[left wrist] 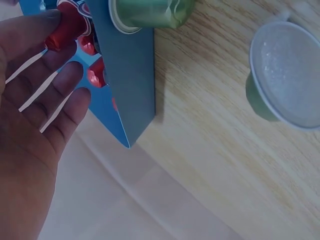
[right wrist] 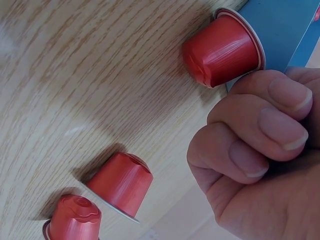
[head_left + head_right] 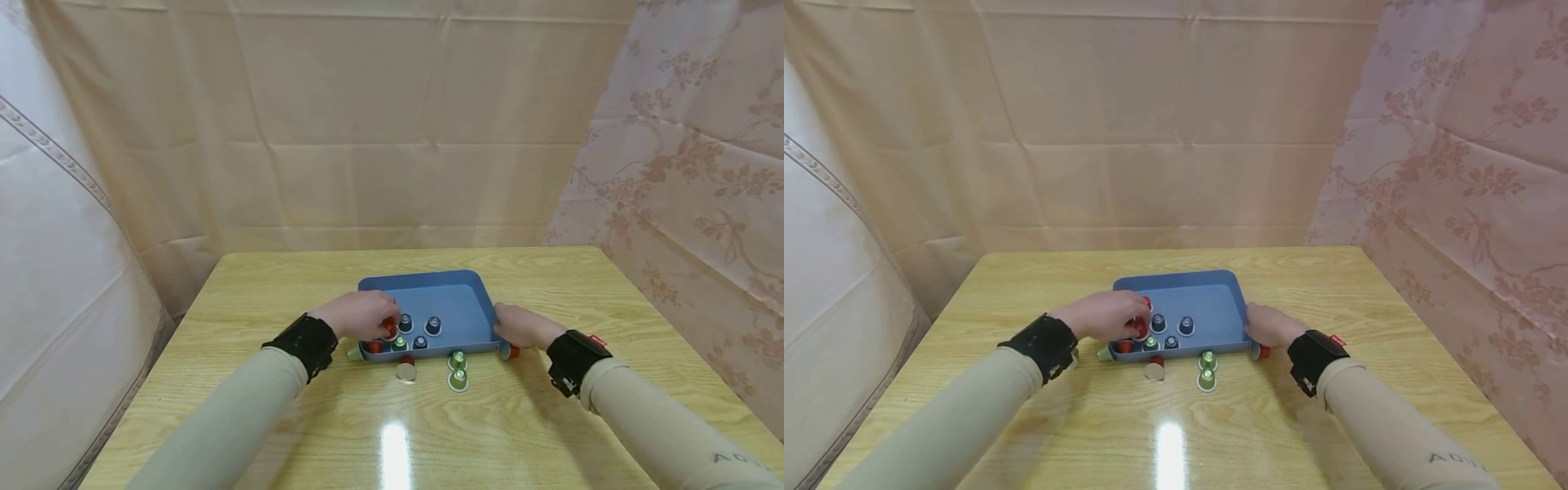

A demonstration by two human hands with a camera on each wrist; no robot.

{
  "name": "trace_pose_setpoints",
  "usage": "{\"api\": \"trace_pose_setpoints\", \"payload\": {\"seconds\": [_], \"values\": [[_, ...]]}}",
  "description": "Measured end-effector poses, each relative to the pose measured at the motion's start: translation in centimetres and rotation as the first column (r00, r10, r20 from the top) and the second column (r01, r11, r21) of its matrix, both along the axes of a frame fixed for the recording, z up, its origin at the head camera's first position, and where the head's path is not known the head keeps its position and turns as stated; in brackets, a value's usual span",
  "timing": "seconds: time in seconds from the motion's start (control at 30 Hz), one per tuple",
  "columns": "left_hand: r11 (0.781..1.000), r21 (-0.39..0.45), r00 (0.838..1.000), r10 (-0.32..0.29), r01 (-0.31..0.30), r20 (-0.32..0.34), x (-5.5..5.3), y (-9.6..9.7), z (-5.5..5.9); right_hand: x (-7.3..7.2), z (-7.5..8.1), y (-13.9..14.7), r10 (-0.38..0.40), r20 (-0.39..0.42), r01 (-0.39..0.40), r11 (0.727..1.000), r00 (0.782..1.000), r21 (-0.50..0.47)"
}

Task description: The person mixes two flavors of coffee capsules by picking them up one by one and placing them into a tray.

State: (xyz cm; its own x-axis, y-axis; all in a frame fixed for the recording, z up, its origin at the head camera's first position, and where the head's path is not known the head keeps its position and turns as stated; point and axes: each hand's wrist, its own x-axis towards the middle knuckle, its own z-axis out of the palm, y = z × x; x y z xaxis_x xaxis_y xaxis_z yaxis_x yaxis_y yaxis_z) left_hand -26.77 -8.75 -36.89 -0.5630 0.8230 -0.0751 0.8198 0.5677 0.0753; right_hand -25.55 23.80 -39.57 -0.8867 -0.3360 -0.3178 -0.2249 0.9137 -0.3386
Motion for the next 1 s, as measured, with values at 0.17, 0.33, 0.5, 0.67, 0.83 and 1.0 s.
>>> {"api": "trace_pose_setpoints", "payload": {"seconds": [0.17, 0.33, 0.5, 0.67, 0.83, 1.0], "values": [[1.0, -0.013, 1.0, 0.01, -0.01, -0.01, -0.1, 0.1, -0.2, -0.1, -0.1, 0.0, 0.001, -0.001, -0.001, 1.0, 1.0, -0.003], [0.999, -0.047, 0.999, 0.023, -0.025, -0.032, -0.3, 0.1, -0.6, -0.2, 0.0, -0.1, -0.001, 0.008, 0.001, 1.0, 1.0, -0.006], [0.998, -0.064, 0.998, 0.025, -0.028, -0.051, -0.3, 0.2, -0.6, -0.2, 0.1, -0.2, -0.008, 0.016, 0.008, 1.0, 1.0, -0.009], [0.999, -0.026, 0.999, 0.023, -0.024, -0.029, -0.5, -0.1, -0.3, 0.0, 0.3, -0.2, -0.007, 0.017, 0.007, 1.0, 1.0, -0.01], [1.0, -0.005, 1.0, 0.025, -0.025, -0.001, -0.5, -1.0, 0.5, 0.0, 0.2, -0.2, -0.011, 0.02, 0.011, 1.0, 1.0, 0.0], [0.997, -0.029, 0.997, 0.074, -0.074, 0.024, -0.3, -2.3, 1.1, 0.0, 0.1, -0.1, -0.022, 0.024, 0.022, 1.0, 0.999, 0.001]]}}
